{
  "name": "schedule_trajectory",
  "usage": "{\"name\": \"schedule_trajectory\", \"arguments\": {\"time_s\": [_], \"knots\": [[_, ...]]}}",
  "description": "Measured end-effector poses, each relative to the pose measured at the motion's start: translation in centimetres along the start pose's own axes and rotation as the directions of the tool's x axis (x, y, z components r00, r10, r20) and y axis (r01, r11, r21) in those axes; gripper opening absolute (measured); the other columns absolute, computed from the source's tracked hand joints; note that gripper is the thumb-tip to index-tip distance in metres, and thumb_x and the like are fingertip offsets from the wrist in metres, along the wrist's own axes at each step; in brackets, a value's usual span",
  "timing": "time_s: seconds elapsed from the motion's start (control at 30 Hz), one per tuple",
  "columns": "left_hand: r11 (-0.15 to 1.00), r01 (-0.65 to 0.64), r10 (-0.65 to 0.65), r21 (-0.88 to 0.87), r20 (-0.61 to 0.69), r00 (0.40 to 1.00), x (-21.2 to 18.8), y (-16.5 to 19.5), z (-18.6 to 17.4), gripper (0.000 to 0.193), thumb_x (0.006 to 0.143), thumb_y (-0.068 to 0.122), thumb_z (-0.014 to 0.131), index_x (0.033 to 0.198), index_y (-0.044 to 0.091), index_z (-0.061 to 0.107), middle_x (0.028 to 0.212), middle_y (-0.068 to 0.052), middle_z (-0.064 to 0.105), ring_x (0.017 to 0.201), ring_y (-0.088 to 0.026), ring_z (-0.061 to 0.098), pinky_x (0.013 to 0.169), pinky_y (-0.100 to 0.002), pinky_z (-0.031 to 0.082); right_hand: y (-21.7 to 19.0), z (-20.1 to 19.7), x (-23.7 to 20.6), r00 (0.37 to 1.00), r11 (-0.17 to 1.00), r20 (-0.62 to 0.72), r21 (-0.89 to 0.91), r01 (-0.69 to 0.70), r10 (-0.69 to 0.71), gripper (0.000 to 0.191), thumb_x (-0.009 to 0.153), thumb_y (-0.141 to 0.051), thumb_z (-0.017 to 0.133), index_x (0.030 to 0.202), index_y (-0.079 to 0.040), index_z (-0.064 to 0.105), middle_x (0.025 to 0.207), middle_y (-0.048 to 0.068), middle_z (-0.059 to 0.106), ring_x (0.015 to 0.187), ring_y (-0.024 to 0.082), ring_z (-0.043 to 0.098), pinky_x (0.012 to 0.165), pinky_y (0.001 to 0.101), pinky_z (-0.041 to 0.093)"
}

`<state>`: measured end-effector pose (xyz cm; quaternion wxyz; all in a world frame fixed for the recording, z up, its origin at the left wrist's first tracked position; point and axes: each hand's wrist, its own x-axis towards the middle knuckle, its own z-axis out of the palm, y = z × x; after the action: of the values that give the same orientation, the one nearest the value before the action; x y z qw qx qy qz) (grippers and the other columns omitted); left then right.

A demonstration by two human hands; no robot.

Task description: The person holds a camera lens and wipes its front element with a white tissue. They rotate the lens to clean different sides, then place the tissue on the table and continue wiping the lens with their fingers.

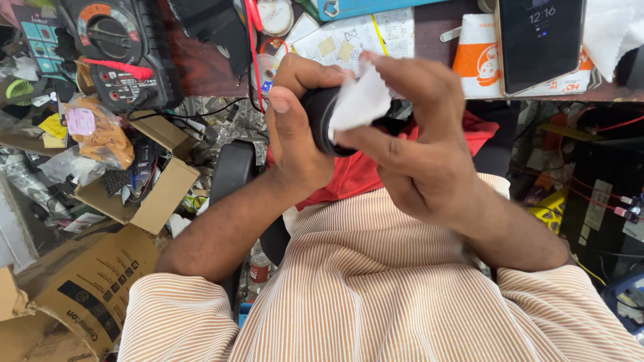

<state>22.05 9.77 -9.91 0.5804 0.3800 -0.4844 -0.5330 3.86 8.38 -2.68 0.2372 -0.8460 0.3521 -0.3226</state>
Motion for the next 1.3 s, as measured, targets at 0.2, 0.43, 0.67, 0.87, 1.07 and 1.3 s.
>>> {"name": "schedule_trajectory", "arguments": {"time_s": [0.2, 0.43, 0.67, 0.87, 1.07, 1.3], "knots": [[0.999, -0.033, 0.033, 0.022, 0.014, 0.999, 0.2, 0.3, -0.4, 0.069, 0.115, 0.063, 0.022, 0.116, 0.000, 0.051, 0.106, -0.011, 0.063, 0.092, -0.013, 0.063, 0.087, -0.025, 0.052, 0.3, -0.6, -0.1, 1.000, 0.995, -0.015, -0.094, 0.017, -0.018, 0.025, 0.083, 0.001, 0.077, 0.105, -0.012, 0.078, 0.144, 0.022, 0.050, 0.129, 0.039, 0.047, 0.110, 0.0493, 0.038], [0.999, -0.014, 0.014, 0.043, -0.014, 1.000, 0.6, 0.3, -0.1, 0.068, 0.117, 0.059, 0.024, 0.112, -0.002, 0.054, 0.099, -0.010, 0.061, 0.084, -0.011, 0.056, 0.078, -0.024, 0.047, 0.4, -0.1, -0.3, 0.998, 0.972, -0.050, -0.233, 0.031, -0.044, 0.033, 0.087, 0.002, 0.078, 0.120, -0.004, 0.077, 0.148, 0.024, 0.047, 0.131, 0.043, 0.047, 0.113, 0.0514, 0.042], [0.998, 0.022, -0.020, 0.053, -0.028, 0.999, 0.9, 1.0, -0.3, 0.070, 0.118, 0.058, 0.022, 0.110, -0.002, 0.057, 0.097, -0.009, 0.062, 0.087, -0.013, 0.058, 0.080, -0.024, 0.047, -0.3, 0.1, 0.1, 0.999, 0.999, -0.017, -0.026, 0.045, -0.046, 0.025, 0.085, 0.001, 0.082, 0.108, -0.011, 0.081, 0.141, 0.022, 0.050, 0.131, 0.040, 0.047, 0.111, 0.0475, 0.045], [0.960, 0.197, -0.184, -0.199, 0.084, 0.979, 1.3, 1.5, 0.3, 0.071, 0.117, 0.057, 0.024, 0.106, -0.003, 0.060, 0.095, -0.011, 0.065, 0.087, -0.014, 0.062, 0.084, -0.025, 0.050, 0.3, -1.1, -0.2, 0.988, 0.984, -0.102, -0.146, 0.097, -0.112, 0.021, 0.066, 0.001, 0.082, 0.085, -0.003, 0.077, 0.110, 0.019, 0.069, 0.108, 0.039, 0.062, 0.090, 0.0463, 0.053], [0.786, 0.397, -0.343, -0.474, 0.201, 0.918, 1.4, 1.5, 0.7, 0.070, 0.116, 0.056, 0.027, 0.102, -0.005, 0.061, 0.086, -0.010, 0.062, 0.077, -0.012, 0.058, 0.074, -0.024, 0.046, 0.3, -1.8, -2.0, 0.918, 0.886, -0.171, 0.370, -0.278, 0.359, 0.014, 0.089, 0.002, 0.081, 0.096, 0.007, 0.070, 0.107, 0.021, 0.069, 0.091, 0.027, 0.068, 0.075, 0.0300, 0.052], [0.829, 0.360, -0.314, -0.427, 0.175, 0.933, 1.3, 1.4, 0.9, 0.071, 0.116, 0.056, 0.028, 0.101, -0.005, 0.061, 0.085, -0.010, 0.062, 0.077, -0.012, 0.059, 0.075, -0.024, 0.047, 3.5, -1.2, -4.9, 0.823, 0.317, -0.020, 0.928, -0.195, 0.567, 0.015, 0.096, -0.002, 0.082, 0.105, 0.005, 0.071, 0.101, 0.018, 0.073, 0.088, 0.022, 0.074, 0.080, 0.0305, 0.062]]}}
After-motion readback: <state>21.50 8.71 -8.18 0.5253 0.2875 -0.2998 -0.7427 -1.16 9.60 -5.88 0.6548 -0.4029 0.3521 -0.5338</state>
